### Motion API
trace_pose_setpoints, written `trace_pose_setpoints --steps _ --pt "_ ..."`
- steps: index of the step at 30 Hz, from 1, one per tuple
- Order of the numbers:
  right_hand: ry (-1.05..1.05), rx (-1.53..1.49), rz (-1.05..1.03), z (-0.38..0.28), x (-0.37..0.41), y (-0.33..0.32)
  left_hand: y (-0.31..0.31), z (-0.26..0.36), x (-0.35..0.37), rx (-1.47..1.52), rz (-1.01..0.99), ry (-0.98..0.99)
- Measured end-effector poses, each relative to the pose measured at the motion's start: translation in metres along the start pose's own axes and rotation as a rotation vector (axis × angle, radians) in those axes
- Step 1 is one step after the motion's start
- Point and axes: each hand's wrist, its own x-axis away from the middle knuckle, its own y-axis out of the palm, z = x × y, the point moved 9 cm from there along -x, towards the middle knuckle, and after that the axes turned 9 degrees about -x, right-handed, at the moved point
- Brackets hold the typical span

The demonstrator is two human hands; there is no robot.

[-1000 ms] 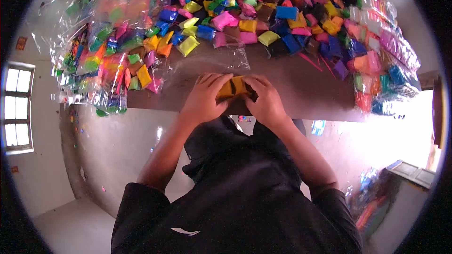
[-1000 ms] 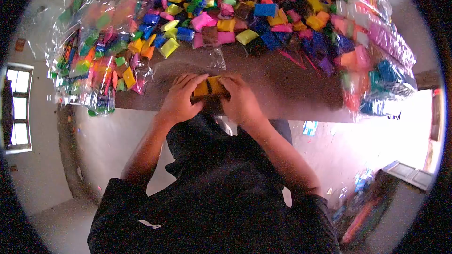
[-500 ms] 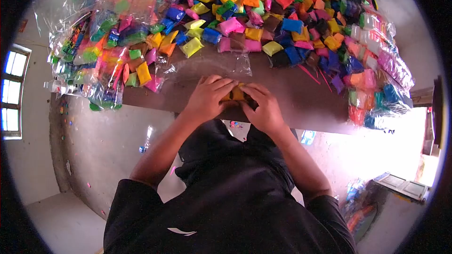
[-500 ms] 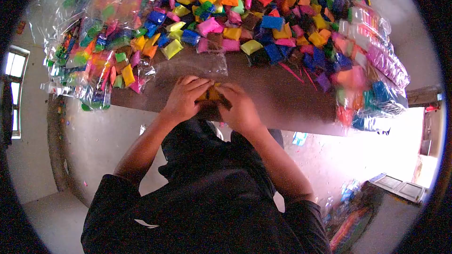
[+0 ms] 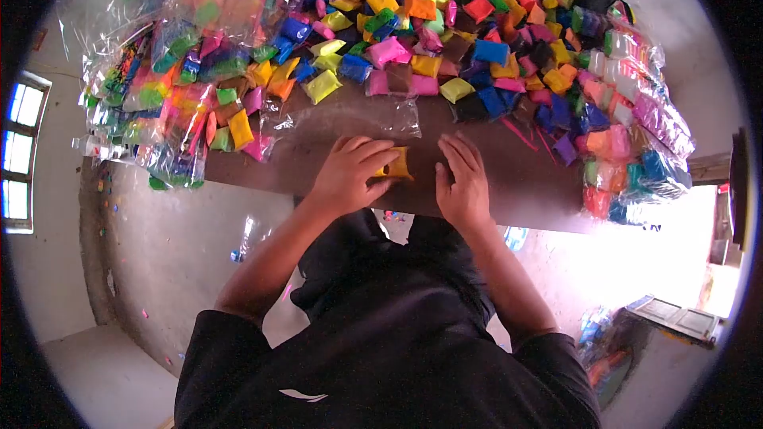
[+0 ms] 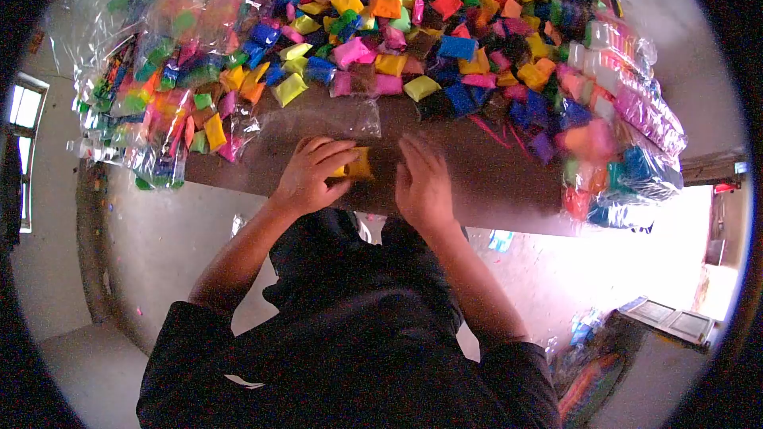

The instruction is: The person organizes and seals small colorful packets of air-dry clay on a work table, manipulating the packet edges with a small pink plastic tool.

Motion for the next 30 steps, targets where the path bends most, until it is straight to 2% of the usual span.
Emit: trace_pose_setpoints --steps 2,3,5,9,11,13,15,16,17,18,19,20,21,22,24,26,28,29,30 --pt "-0.062 0.066 -0.159 -0.008 -0.003 0.012 -0.005 0.002 -0.002 -0.018 0.059 0.003" --pt "-0.059 0.07 -0.154 -0.01 -0.003 0.009 -0.003 0.003 -0.002 -0.016 0.059 0.01" --pt "-0.154 0.102 -0.449 -0.025 0.012 0.031 -0.003 -0.001 0.001 -0.03 0.105 -0.025" --pt "-0.147 0.069 -0.501 -0.03 0.042 0.006 -0.008 0.001 0.002 -0.051 0.142 -0.013" --pt "0.202 0.288 -0.272 0.018 0.066 -0.039 -0.015 0.003 0.002 -0.06 0.196 -0.007" --pt "0.521 0.421 -0.13 0.072 0.113 -0.086 -0.02 0.003 0.002 -0.085 0.22 -0.014" --pt "0.714 0.59 0.109 0.074 0.141 -0.136 -0.017 0.006 0.007 -0.106 0.233 -0.017" --pt "0.723 0.594 0.112 0.071 0.15 -0.14 -0.017 0.008 0.014 -0.114 0.312 -0.026" --pt "0.657 0.567 0.19 0.063 0.154 -0.145 -0.019 0.012 0.019 -0.124 0.393 -0.031" --pt "0.593 0.538 0.268 0.055 0.156 -0.149 -0.008 0.04 0.021 0.011 0.331 0.057" --pt "0.477 0.43 0.237 0.039 0.155 -0.132 0.008 0.08 0.026 0.154 0.252 0.15" --pt "0.339 0.322 0.204 0.022 0.145 -0.113 0.015 0.099 0.025 0.149 0.149 0.112" --pt "0.351 0.26 0.201 0.015 0.143 -0.106 0.027 0.109 0.027 0.149 0.067 0.044" --pt "0.359 0.195 0.192 0.009 0.139 -0.101 0.031 0.118 0.026 0.147 0.068 0.047" --pt "0.296 0.112 0.243 -0.008 0.137 -0.101 0.056 0.128 0.021 -0.021 -0.099 -0.004" --pt "0.218 0.017 0.283 -0.034 0.12 -0.102 0.071 0.159 -0.002 0.24 -0.022 0.1" --pt "0.003 0.048 0.335 -0.093 0.097 -0.108 0.115 0.21 -0.029 0.676 -0.217 0.199" --pt "-0.014 0.038 0.33 -0.105 0.091 -0.103 0.122 0.227 -0.042 0.664 -0.204 0.19" --pt "-0.095 -0.121 0.336 -0.119 0.084 -0.1 0.137 0.259 -0.052 0.939 -0.39 0.218"
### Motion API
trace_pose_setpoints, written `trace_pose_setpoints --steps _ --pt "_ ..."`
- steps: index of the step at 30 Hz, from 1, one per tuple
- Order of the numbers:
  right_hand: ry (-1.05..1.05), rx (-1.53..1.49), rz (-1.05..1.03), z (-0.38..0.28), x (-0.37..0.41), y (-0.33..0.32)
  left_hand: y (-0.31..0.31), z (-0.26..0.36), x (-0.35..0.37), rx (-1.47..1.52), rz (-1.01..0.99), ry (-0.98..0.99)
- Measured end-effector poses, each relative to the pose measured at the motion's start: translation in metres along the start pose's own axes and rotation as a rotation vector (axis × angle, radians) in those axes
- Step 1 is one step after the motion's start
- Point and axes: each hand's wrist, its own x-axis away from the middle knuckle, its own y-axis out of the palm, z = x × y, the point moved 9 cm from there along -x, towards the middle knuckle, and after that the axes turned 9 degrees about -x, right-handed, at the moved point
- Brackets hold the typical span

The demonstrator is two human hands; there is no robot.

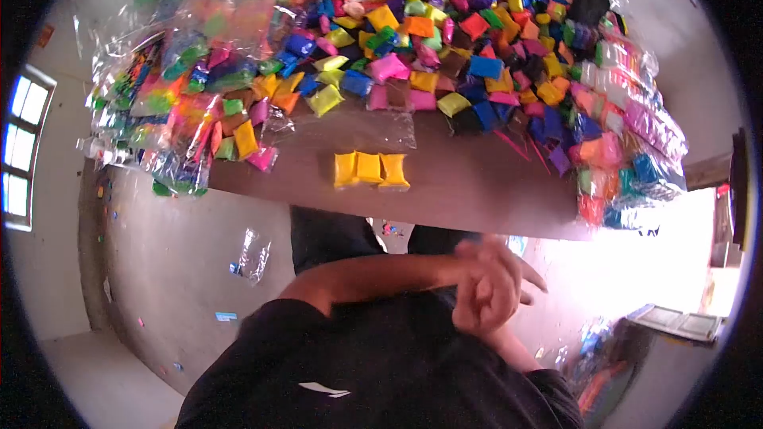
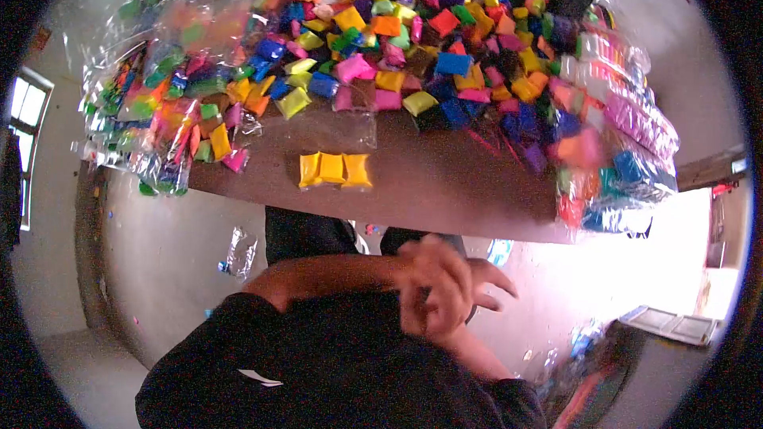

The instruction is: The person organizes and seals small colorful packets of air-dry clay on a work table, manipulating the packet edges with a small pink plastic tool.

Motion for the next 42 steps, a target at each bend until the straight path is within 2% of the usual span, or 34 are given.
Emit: trace_pose_setpoints --steps 2,3,4,6,7,8,9,10,11,13,14,15,16,17,18,19,20,22,24,26,28,31,32,34,35,36,38,39,41,42 --pt "-0.105 -0.331 0.018 -0.016 -0.01 0.006 0.033 0.027 -0.026 0.58 -0.334 0.017" --pt "-0.253 -0.249 0.161 -0.019 -0.006 -0.001 0.02 0.022 -0.024 0.271 -0.388 -0.076" --pt "-0.269 -0.257 0.17 -0.017 -0.008 -0.004 0.001 0.014 -0.019 0.252 -0.385 -0.076" --pt "0.036 -0.069 0.194 0.024 -0.01 -0.021 -0.058 0.011 -0.006 -0.433 -0.112 0.163" --pt "0.194 0.023 0.197 0.047 -0.01 -0.031 -0.111 -0.002 0.001 -0.088 0.17 0.006" --pt "0.191 0.012 0.199 0.061 -0.015 -0.036 -0.164 -0.019 0.018 0.262 0.448 -0.15" --pt "0.134 0.173 0.136 0.072 -0.022 -0.034 -0.232 0.017 0.034 -0.415 0.692 -0.108" --pt "0.074 0.337 0.077 0.084 -0.024 -0.032 -0.283 0.015 0.045 -0.394 0.915 -0.141" --pt "0.068 0.334 0.091 0.104 -0.018 -0.035 -0.334 -0.009 0.049 -0.343 0.921 -0.291" --pt "0.257 0.224 0.05 0.16 0.005 -0.032 -0.425 -0.018 0.065 -0.855 1.224 -0.263" --pt "0.253 0.223 0.056 0.165 0.009 -0.029 -0.455 -0.033 0.071 -0.976 1.246 -0.41" --pt "0.291 0.249 0.031 0.171 0.011 -0.024 -0.481 -0.067 0.072 -1.022 1.125 -0.624" --pt "0.326 0.276 0.009 0.179 0.014 -0.019 -0.498 -0.087 0.072 -1.027 1.129 -0.614" --pt "0.188 0.376 -0.008 0.179 0.018 -0.013 -0.51 -0.119 0.063 -1.053 0.96 -0.708" --pt "0.182 0.375 0.006 0.174 0.013 -0.013 -0.515 -0.148 0.054 -1.075 0.785 -0.797" --pt "0.174 0.369 0.013 0.163 0.006 -0.012 -0.517 -0.156 0.054 -1.001 0.818 -0.857" --pt "0.167 0.365 0.017 0.156 0.003 -0.012 -0.516 -0.16 0.051 -1.007 0.817 -0.846" --pt "0.159 0.367 0.016 0.163 0.008 -0.013 -0.498 -0.158 0.05 -0.762 0.83 -0.788" --pt "0.152 0.372 0.014 0.164 0.008 -0.012 -0.495 -0.146 0.041 -0.809 0.877 -0.81" --pt "0.137 0.37 -0.016 0.156 0.002 -0.01 -0.493 -0.158 0.04 -0.756 0.806 -1.07" --pt "0.123 0.364 -0.007 0.159 0.005 -0.01 -0.493 -0.151 0.028 -0.858 0.827 -1.01" --pt "0.118 0.34 0.001 0.16 0.006 -0.011 -0.487 -0.151 0.001 -1.031 0.712 -0.852" --pt "0.115 0.322 -0.003 0.159 0.007 -0.011 -0.487 -0.156 0.001 -1.032 0.71 -0.851" --pt "0.12 0.322 0.007 0.157 0.006 -0.011 -0.49 -0.14 0.0 -0.815 0.85 -0.623" --pt "0.121 0.324 0.014 0.156 0.004 -0.012 -0.496 -0.132 0.007 -0.786 0.92 -0.574" --pt "0.124 0.323 0.022 0.154 0.002 -0.012 -0.502 -0.12 0.02 -0.77 0.998 -0.577" --pt "0.153 0.323 0.005 0.149 0.0 -0.012 -0.523 -0.117 0.036 -0.897 0.856 -0.629" --pt "0.155 0.318 0.004 0.146 -0.001 -0.013 -0.538 -0.126 0.048 -0.901 0.855 -0.633" --pt "0.128 0.333 0.022 0.141 -0.006 -0.011 -0.564 -0.158 0.063 -1.219 0.651 -0.91" --pt "0.126 0.327 0.023 0.142 -0.007 -0.01 -0.559 -0.139 0.062 -1.224 0.653 -0.913"
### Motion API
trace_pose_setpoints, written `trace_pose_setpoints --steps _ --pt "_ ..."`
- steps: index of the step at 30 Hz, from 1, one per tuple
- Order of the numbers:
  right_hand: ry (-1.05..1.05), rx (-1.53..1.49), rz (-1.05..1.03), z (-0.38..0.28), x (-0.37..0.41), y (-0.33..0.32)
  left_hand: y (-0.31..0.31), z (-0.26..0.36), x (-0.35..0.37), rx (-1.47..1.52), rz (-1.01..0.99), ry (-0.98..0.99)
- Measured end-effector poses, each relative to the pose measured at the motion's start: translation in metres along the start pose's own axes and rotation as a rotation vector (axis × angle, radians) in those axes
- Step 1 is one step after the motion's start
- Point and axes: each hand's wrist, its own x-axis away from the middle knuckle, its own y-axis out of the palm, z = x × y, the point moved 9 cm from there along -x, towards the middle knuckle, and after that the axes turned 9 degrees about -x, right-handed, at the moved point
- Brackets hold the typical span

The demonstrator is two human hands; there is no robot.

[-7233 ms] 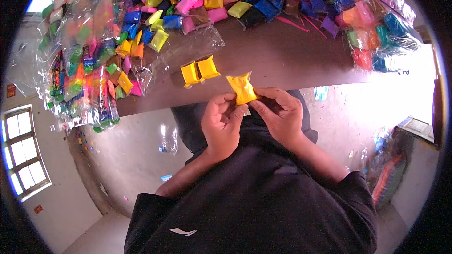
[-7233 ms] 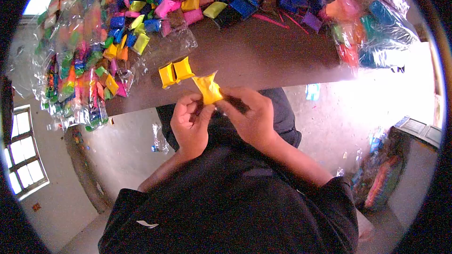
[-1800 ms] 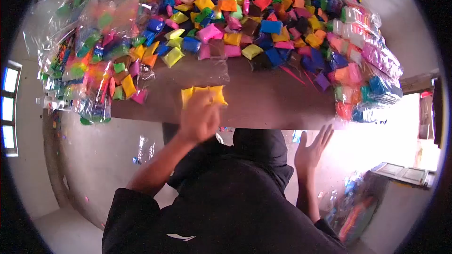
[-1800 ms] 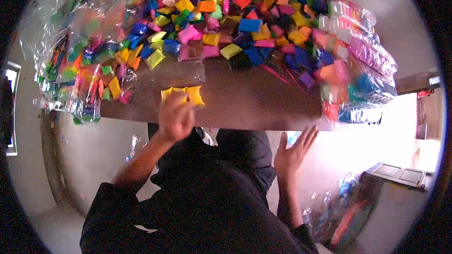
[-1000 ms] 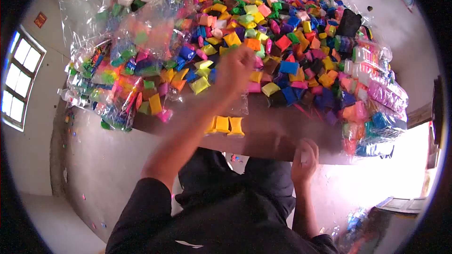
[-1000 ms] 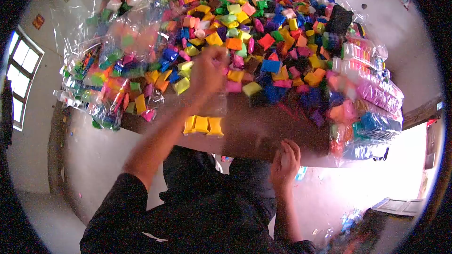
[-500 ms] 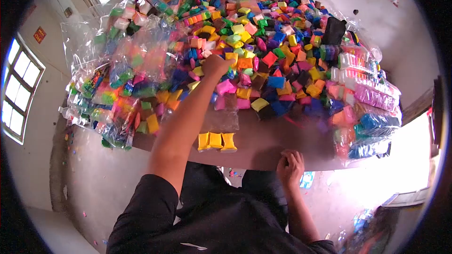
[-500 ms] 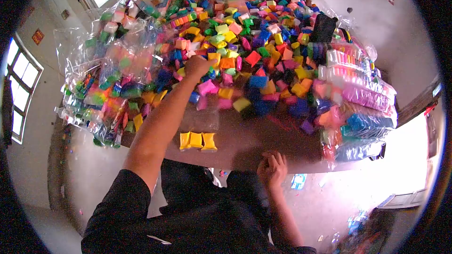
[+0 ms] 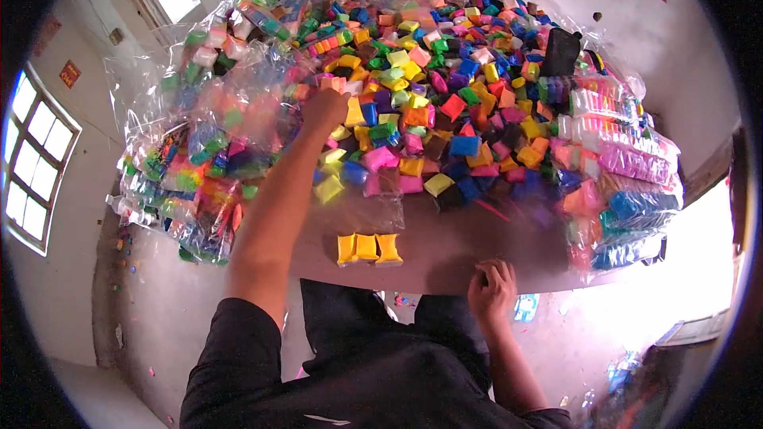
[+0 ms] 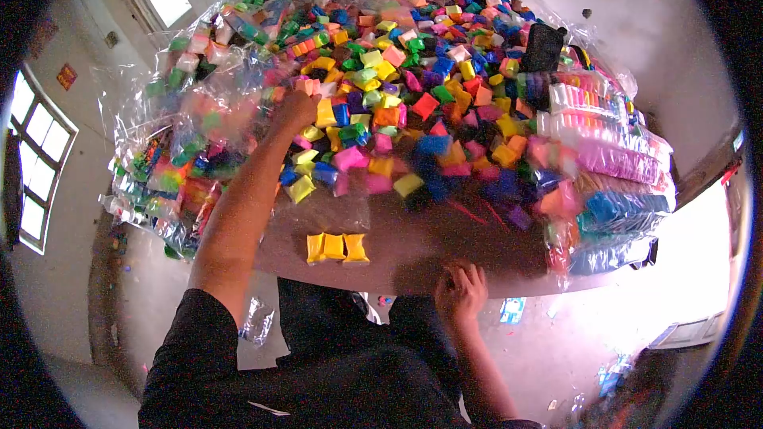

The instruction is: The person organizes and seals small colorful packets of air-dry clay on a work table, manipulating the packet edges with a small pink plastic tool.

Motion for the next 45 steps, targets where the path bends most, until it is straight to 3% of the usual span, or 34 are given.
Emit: trace_pose_setpoints --steps 2,3,4,6,12,14,18,20,24,28,30,32,35,36,38,39,41,43,45 --pt "-0.012 0.057 -0.005 0.005 0.004 0.002 -0.062 0.017 0.03 0.015 0.139 -0.036" --pt "-0.014 0.052 -0.006 0.008 0.006 0.004 -0.048 0.029 0.011 -0.053 0.241 0.174" --pt "-0.015 0.051 -0.003 0.012 0.008 0.006 -0.038 0.031 0.002 -0.057 0.243 0.172" --pt "-0.019 0.047 0.007 0.017 0.011 0.007 -0.016 0.05 -0.015 0.227 0.127 0.216" --pt "-0.008 0.068 -0.018 0.018 0.012 0.007 0.016 0.057 -0.045 0.134 0.151 0.137" --pt "-0.019 0.052 0.014 0.013 0.011 0.004 0.031 0.05 -0.051 0.166 -0.054 0.076" --pt "-0.006 0.056 0.006 0.017 0.011 0.005 0.024 0.051 -0.043 0.18 -0.007 0.103" --pt "-0.022 0.056 -0.016 0.018 0.013 0.006 0.016 0.058 -0.036 0.437 0.115 0.202" --pt "0.001 0.066 -0.024 0.016 0.013 0.006 0.025 0.06 -0.039 0.477 0.141 0.188" --pt "-0.022 0.071 -0.001 0.018 0.015 0.007 0.021 0.062 -0.039 0.475 0.041 0.013" --pt "-0.029 0.075 0.008 0.02 0.014 0.005 0.038 0.06 -0.06 0.261 0.22 -0.023" --pt "-0.062 0.063 0.016 0.014 0.015 0.003 0.034 0.057 -0.064 0.279 0.214 -0.001" --pt "0.001 0.04 0.019 0.013 0.013 0.0 -0.043 0.041 -0.028 0.766 0.362 -0.1" --pt "0.009 0.033 0.023 0.014 0.013 0.003 -0.053 0.036 -0.024 0.757 0.359 -0.094" --pt "-0.005 0.07 0.035 0.019 0.016 0.002 -0.061 0.042 -0.007 1.243 0.233 0.054" --pt "0.014 0.074 0.031 0.021 0.015 0.002 -0.072 0.05 0.013 1.241 0.212 0.055" --pt "0.199 0.001 -0.101 0.039 0.013 0.008 -0.088 0.081 0.082 1.536 -0.044 0.124" --pt "0.556 -0.48 -0.183 0.047 0.005 0.018 -0.108 0.111 0.156 1.52 -0.206 0.237" --pt "0.659 -1.0 -0.177 0.034 -0.001 0.033 -0.106 0.132 0.224 1.407 -0.313 0.269"
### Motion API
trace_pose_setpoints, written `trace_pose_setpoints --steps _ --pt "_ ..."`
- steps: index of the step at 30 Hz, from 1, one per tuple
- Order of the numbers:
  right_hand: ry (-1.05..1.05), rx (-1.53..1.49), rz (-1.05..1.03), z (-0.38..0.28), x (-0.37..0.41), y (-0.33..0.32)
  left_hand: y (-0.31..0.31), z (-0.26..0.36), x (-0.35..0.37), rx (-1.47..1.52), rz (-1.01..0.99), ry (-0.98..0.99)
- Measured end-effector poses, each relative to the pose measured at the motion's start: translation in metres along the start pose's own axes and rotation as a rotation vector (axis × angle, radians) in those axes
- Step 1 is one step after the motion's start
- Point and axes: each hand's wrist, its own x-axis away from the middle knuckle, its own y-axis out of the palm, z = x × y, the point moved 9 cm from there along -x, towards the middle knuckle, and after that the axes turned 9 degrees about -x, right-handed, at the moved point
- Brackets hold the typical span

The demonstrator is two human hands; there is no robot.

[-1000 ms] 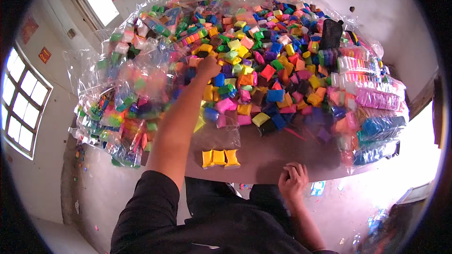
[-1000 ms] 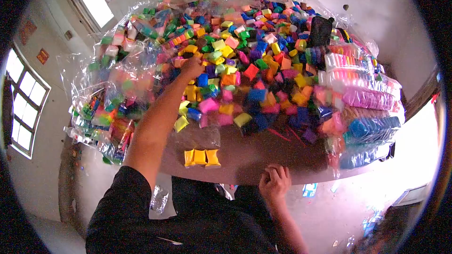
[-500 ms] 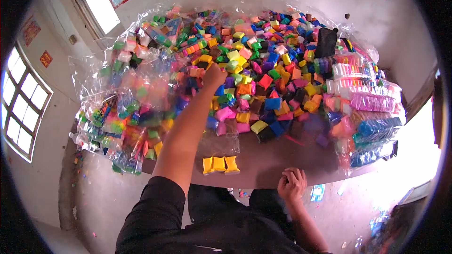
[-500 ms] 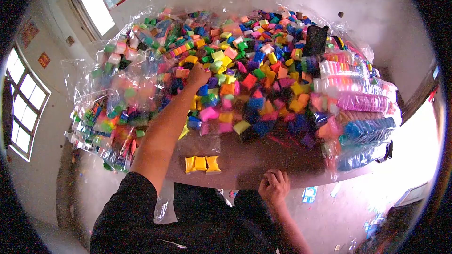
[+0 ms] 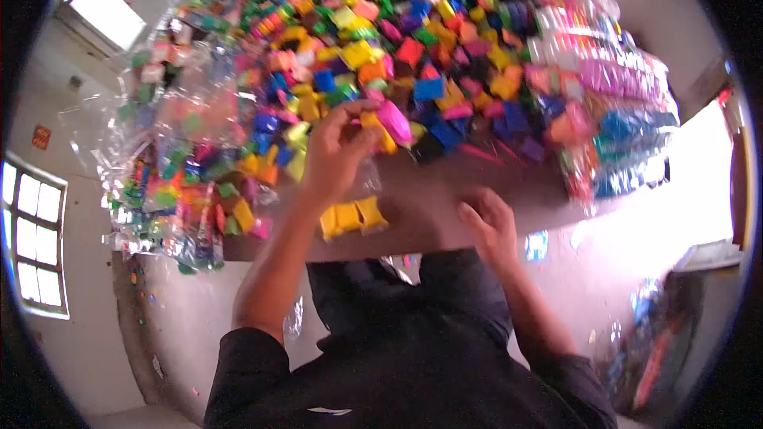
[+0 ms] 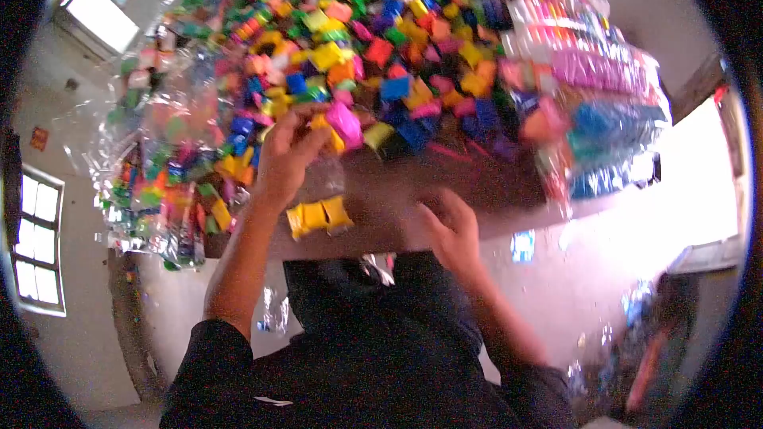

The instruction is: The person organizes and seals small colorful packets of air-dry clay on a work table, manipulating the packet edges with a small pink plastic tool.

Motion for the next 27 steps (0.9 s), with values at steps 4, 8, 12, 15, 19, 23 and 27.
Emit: trace_pose_setpoints --steps 4,8,12,15,19,23,27 --pt "-0.223 0.068 -0.12 -0.067 0.003 0.057 0.064 -0.007 0.068 0.011 -0.131 0.074" --pt "-0.094 0.225 -0.299 -0.059 0.014 0.071 0.067 -0.028 0.101 0.072 -0.133 -0.014" --pt "0.031 0.051 -0.359 -0.034 0.017 0.058 0.056 -0.047 0.113 0.245 -0.192 -0.081" --pt "0.44 -0.773 -0.294 -0.011 0.006 0.05 0.06 -0.058 0.119 0.654 -0.26 -0.21" --pt "-0.24 0.356 0.302 -0.025 -0.021 -0.017 0.072 -0.051 0.12 0.79 -0.23 -0.17" --pt "-0.334 0.382 0.187 -0.039 0.002 -0.008 0.077 -0.046 0.124 0.683 -0.228 -0.124" --pt "-0.08 0.106 -0.022 -0.026 0.036 0.043 0.083 -0.048 0.13 0.467 -0.2 -0.104"
